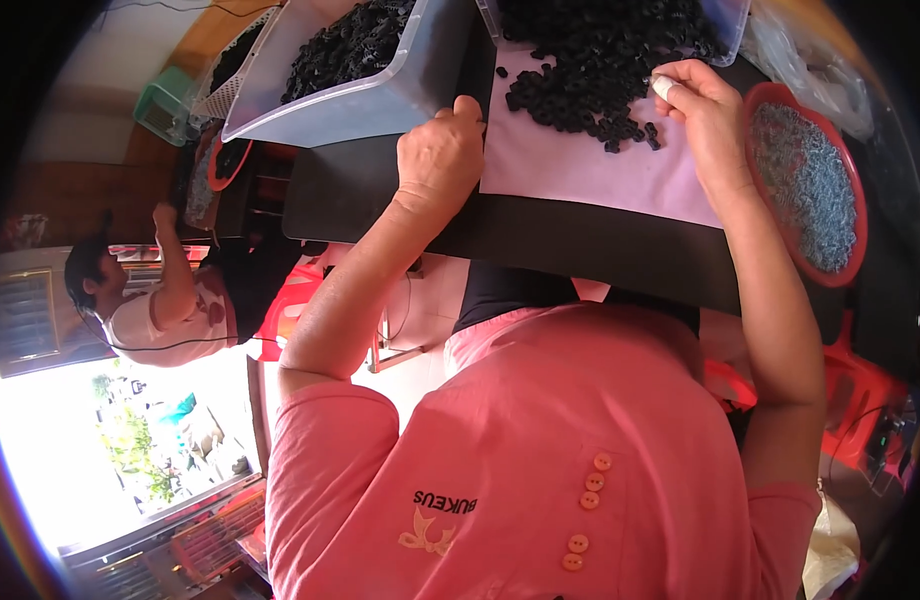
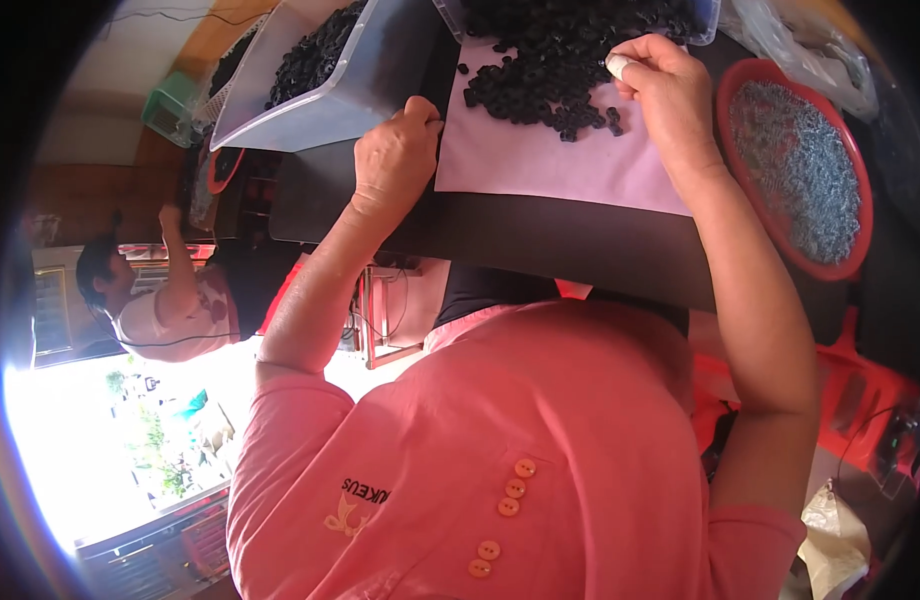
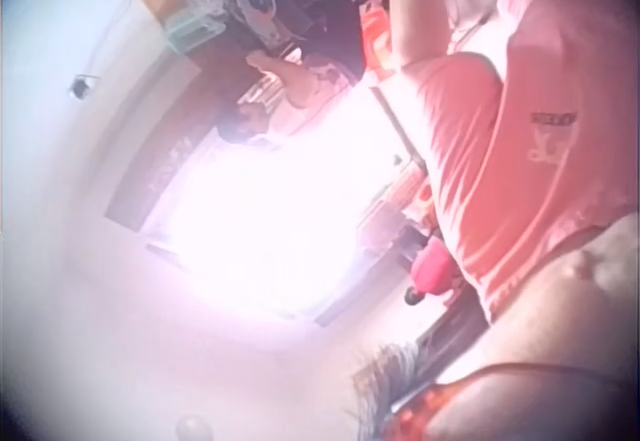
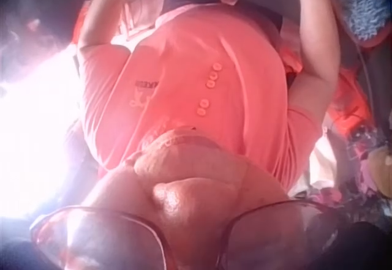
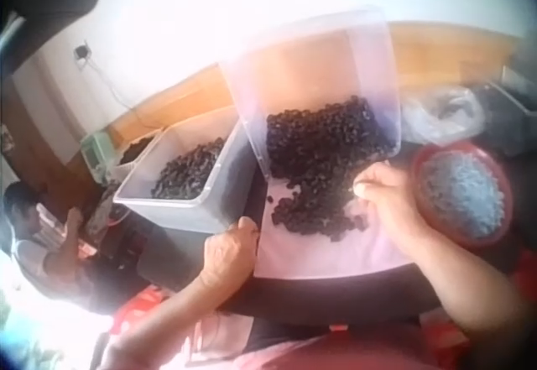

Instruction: Sorting and inspecting small black plastic components at a workshop table.

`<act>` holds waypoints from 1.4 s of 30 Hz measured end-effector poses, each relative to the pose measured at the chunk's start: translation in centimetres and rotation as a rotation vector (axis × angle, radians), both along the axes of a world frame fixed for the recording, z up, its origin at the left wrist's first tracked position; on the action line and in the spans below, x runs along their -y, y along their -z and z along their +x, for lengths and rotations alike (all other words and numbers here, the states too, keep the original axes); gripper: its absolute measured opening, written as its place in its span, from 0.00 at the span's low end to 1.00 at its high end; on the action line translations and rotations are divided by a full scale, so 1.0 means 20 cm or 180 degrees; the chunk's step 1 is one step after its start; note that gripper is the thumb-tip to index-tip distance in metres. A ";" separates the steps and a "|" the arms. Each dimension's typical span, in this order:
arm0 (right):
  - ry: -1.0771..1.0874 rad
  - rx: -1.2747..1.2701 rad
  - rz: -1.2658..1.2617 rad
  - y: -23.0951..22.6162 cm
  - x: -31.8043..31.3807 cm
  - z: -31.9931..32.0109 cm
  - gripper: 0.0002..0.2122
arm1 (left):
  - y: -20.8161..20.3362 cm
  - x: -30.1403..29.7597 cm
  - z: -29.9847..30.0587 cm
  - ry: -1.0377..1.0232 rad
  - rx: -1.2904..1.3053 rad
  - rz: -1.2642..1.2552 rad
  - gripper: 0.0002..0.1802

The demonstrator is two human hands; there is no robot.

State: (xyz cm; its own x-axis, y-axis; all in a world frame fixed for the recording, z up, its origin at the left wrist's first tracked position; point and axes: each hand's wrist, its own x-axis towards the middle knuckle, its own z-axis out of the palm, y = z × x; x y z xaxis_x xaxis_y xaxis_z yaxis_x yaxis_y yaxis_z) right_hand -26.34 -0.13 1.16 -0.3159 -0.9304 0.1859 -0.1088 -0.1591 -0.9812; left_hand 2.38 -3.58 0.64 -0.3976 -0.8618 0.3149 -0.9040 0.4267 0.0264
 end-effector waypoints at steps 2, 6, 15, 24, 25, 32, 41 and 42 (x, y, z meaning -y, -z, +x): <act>0.0008 0.0056 -0.0024 0.01 0.01 0.01 0.03 | 0.01 0.00 0.01 0.0117 -0.0102 -0.0181 0.05; 0.0017 0.0026 -0.0065 0.00 0.01 0.02 0.03 | -0.05 -0.02 -0.01 0.0189 -0.0243 -0.0255 0.04; 0.0034 0.0070 0.0010 0.02 0.01 0.01 0.03 | -0.04 0.07 -0.20 0.0914 -0.1229 -0.0294 0.24; -0.0088 0.0109 -0.0119 0.04 0.03 0.00 0.03 | 0.02 0.28 -0.24 0.0722 -0.0204 -0.0698 0.19; -0.0073 0.0119 -0.0119 0.03 0.03 0.00 0.03 | 0.02 0.29 -0.24 0.0773 -0.0208 -0.0732 0.17; -0.0091 0.0055 -0.0075 0.02 0.02 0.00 0.03 | 0.04 0.33 -0.29 0.1108 -0.0335 -0.0788 0.12; 0.0056 -0.0073 -0.0051 0.03 0.02 -0.01 0.03 | -0.24 0.08 -0.26 0.1686 -0.1291 -0.2004 0.13; -0.0024 -0.0001 -0.0053 0.02 0.01 -0.01 0.03 | -0.33 0.03 -0.22 0.1737 -0.1284 -0.2398 0.13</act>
